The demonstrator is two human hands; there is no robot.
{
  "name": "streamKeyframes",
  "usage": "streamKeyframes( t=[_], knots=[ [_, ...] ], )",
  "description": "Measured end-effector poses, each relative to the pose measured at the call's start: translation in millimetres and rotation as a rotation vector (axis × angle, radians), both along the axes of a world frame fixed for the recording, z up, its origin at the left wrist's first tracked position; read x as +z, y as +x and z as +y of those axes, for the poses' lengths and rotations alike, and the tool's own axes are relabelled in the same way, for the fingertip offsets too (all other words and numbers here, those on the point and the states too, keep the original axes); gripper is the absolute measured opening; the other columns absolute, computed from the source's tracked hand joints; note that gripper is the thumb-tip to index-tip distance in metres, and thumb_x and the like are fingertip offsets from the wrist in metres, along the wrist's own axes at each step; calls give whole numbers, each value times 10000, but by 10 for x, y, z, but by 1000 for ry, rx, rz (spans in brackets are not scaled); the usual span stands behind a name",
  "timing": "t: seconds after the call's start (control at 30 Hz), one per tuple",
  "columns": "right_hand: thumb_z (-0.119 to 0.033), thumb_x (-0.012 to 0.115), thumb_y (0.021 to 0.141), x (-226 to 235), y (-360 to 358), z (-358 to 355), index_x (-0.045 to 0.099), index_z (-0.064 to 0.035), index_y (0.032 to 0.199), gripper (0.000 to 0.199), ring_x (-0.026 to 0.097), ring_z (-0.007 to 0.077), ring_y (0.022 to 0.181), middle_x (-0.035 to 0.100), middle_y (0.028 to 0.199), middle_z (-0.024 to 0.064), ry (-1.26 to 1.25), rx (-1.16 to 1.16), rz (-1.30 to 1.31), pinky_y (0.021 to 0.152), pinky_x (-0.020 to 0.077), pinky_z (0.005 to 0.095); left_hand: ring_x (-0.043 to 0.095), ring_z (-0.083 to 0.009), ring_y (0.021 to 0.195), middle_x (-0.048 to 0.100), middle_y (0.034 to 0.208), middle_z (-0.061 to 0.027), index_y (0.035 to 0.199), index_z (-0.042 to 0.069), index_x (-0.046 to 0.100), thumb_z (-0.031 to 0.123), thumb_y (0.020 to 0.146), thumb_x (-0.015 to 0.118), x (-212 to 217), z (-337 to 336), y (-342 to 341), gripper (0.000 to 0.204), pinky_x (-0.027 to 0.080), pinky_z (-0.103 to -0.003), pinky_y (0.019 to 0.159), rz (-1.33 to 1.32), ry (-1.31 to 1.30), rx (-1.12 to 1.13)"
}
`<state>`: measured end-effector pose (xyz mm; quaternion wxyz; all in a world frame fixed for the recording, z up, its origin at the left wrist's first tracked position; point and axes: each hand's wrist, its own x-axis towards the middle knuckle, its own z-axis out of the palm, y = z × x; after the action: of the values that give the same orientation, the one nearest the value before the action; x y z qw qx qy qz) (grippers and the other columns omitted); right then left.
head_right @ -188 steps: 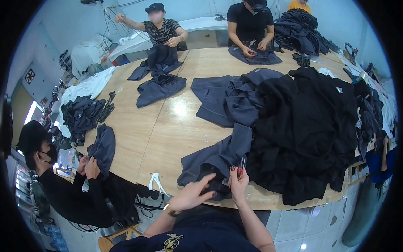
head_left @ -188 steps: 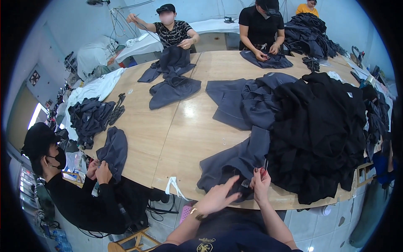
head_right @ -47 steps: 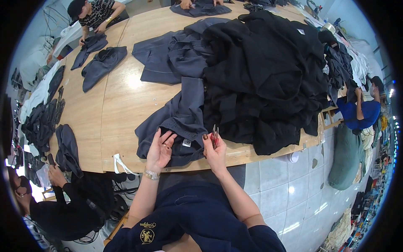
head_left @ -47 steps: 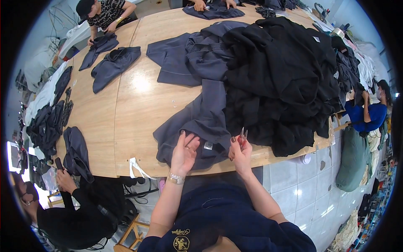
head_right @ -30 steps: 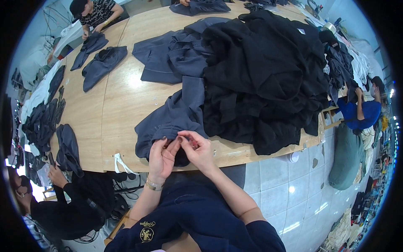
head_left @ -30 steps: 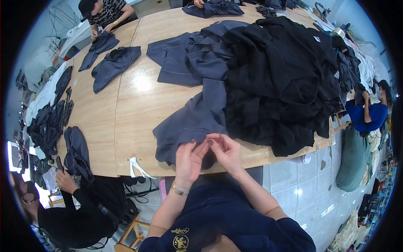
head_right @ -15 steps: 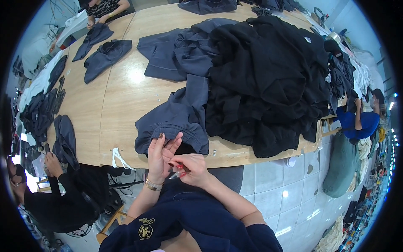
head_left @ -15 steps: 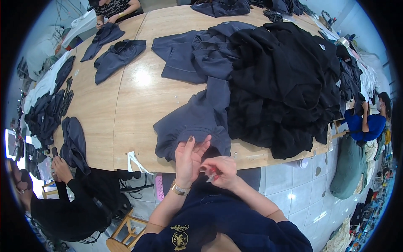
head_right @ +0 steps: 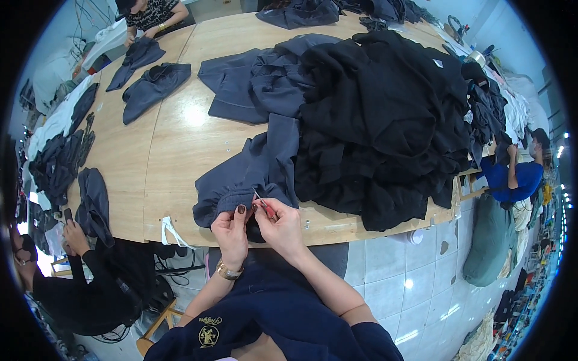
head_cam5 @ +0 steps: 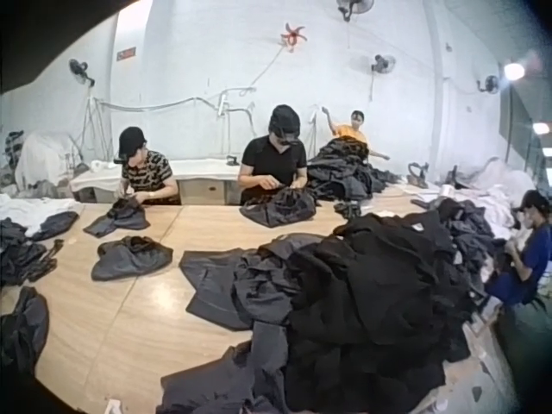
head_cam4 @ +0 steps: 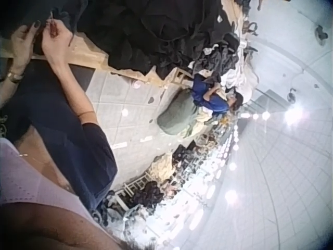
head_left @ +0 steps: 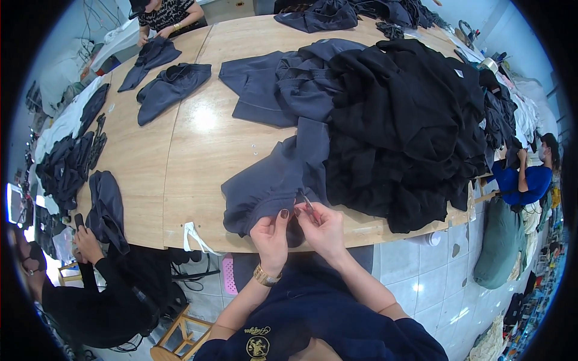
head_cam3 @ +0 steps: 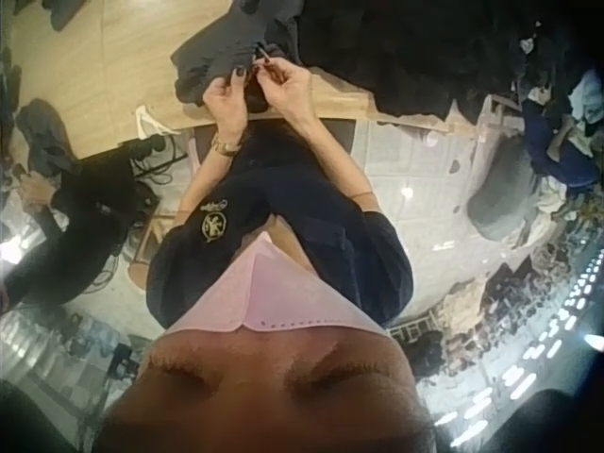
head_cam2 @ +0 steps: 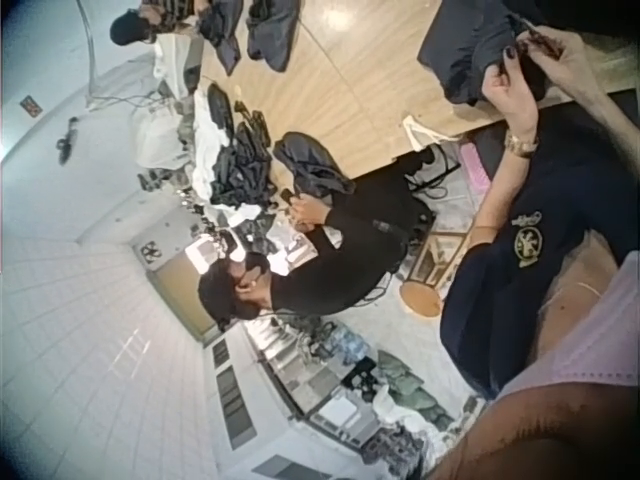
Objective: Trimming loose threads from manufactured garments using a pair of snips.
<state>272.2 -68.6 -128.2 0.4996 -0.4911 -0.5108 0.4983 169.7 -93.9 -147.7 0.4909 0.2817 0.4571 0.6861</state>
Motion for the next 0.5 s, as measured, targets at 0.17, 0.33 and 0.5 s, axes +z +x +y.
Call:
streamKeyframes(
  t=[0.17, 0.33, 0.5],
  knots=[
    [-30, 618, 823, 116, 18, 4, 627, 35, 871, 81, 480, 7, 611, 599, 700, -25, 18, 22, -207, 524, 393, 168, 572, -69, 779, 647, 903, -72, 933, -79, 610, 69, 881, 602, 40, -17, 1, 157, 450, -189, 708, 159, 18, 2],
    [-30, 615, 809, 73, 43, 42, 594, 24, 843, 67, 457, -4, 589, 576, 686, -40, 123, 51, -252, 508, 369, 160, 605, -130, 834, 625, 988, -99, 1006, -59, 558, 87, 918, 538, -49, -17, -47, 171, 500, -258, 779, 42, 37, -92],
    [-35, 617, 810, 1, 96, 9, 587, -11, 810, 38, 357, -35, 515, 467, 595, -86, 75, 55, 18, 440, 260, 150, 625, -202, 875, 594, 1075, -126, 1089, -19, 500, 124, 947, 481, 116, 55, 23, 202, 521, -326, 821, -333, 52, -99]
  ],
)
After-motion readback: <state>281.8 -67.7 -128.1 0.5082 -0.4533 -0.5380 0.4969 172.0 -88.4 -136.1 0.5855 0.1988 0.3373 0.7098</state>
